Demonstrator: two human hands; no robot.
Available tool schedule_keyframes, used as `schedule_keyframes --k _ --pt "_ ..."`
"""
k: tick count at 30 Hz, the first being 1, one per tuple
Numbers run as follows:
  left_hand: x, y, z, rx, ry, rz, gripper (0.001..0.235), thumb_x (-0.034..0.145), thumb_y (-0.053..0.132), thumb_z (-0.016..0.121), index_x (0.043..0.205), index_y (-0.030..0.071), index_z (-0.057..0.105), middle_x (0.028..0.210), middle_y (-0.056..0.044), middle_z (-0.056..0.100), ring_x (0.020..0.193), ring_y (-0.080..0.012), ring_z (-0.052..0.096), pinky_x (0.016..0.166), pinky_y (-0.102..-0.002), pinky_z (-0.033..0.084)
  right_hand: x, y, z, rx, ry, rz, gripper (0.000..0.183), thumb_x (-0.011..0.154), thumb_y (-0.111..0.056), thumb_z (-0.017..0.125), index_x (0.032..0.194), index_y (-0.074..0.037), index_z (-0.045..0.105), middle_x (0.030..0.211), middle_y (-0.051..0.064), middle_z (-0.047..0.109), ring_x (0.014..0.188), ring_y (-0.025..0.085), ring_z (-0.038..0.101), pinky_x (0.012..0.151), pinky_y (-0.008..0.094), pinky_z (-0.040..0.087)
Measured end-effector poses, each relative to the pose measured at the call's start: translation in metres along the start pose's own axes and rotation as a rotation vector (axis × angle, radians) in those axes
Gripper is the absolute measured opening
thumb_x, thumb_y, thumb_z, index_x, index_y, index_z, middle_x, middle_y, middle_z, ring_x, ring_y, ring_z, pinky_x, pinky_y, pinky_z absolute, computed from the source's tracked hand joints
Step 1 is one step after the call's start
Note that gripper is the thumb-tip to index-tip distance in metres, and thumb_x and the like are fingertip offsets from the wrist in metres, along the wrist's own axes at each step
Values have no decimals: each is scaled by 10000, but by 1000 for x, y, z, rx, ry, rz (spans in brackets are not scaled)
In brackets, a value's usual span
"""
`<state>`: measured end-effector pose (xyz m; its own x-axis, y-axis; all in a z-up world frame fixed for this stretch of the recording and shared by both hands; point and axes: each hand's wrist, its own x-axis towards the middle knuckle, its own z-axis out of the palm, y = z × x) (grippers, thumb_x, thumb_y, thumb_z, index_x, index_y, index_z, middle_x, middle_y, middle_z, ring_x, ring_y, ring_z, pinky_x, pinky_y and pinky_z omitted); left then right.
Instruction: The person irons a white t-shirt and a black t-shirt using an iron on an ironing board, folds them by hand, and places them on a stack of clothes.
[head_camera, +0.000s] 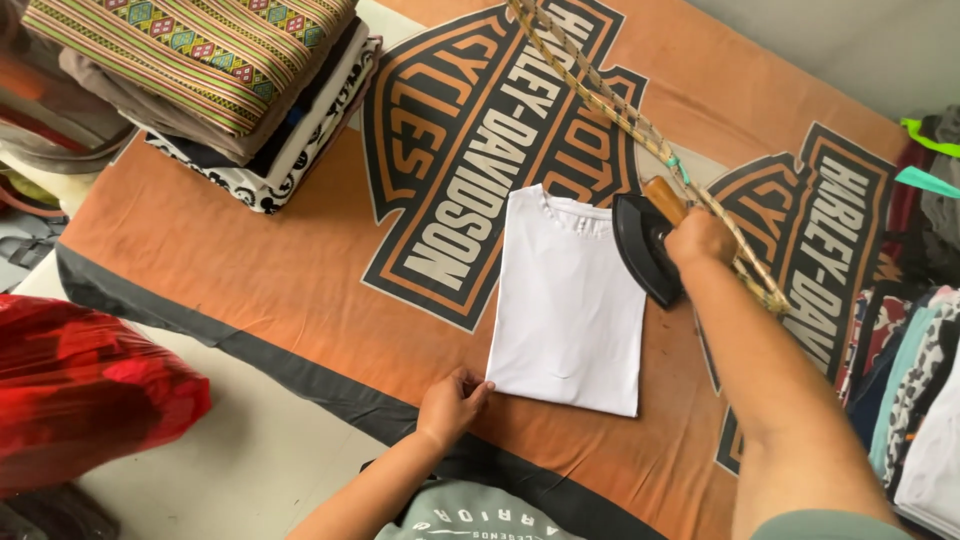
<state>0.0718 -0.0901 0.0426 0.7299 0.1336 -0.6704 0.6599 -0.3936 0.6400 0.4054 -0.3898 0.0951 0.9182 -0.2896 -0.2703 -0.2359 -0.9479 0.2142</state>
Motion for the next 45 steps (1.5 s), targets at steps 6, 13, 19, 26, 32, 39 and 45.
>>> schedule_keyframes --k 6,13,19,26,32,39,45 --pt "9 -5 13 -70 37 3 231 932 435 702 916 205 692 777 62 746 722 -124 657 687 -295 504 -46 8 -19 46 -104 -136 224 985 -212 588 1177 -108 639 981 171 724 833 404 724 623 501 597" --pt "36 -30 34 -77 200 72 308 838 451 804 940 174 713 864 -95 782 960 -323 754 822 -417 594 -87 -4 23 50 -24 -403 421 938 -205 579 1351 -181 656 1161 157 776 1160 354 711 1019 500 523" --pt "41 -39 37 -113 237 105 287 833 386 819 971 176 681 890 -86 769 976 -323 744 833 -420 584 -98 9 16 99 7 -422 447 921 -169 612 1364 -144 658 1139 173 776 1128 366 719 994 514 515" --pt "46 -52 42 -128 247 160 283 852 383 809 984 195 643 865 -54 767 917 -289 749 812 -411 583 -129 21 81 137 -52 -535 536 884 -188 681 1413 -228 603 1219 95 759 1187 322 698 1026 463 537" --pt "35 -63 26 -283 261 238 195 928 274 741 1040 173 618 819 -39 798 765 -188 777 730 -330 595 -207 16 58 -69 -139 -584 583 895 -203 667 1460 -193 525 1096 139 782 1070 339 750 943 500 569" --pt "13 -95 -33 -404 373 249 188 944 241 702 1096 163 623 837 -62 807 747 -185 787 709 -335 601 -239 8 55 -88 -160 -547 609 903 -247 671 1484 -261 491 1117 145 776 1109 359 738 968 516 560" --pt "-15 -116 -62 -626 387 217 210 970 157 690 1149 73 619 850 -138 795 730 -176 758 666 -280 608 -248 -22 34 35 -142 -526 583 902 -199 667 1468 -237 534 1159 128 776 1138 342 728 1002 508 538"
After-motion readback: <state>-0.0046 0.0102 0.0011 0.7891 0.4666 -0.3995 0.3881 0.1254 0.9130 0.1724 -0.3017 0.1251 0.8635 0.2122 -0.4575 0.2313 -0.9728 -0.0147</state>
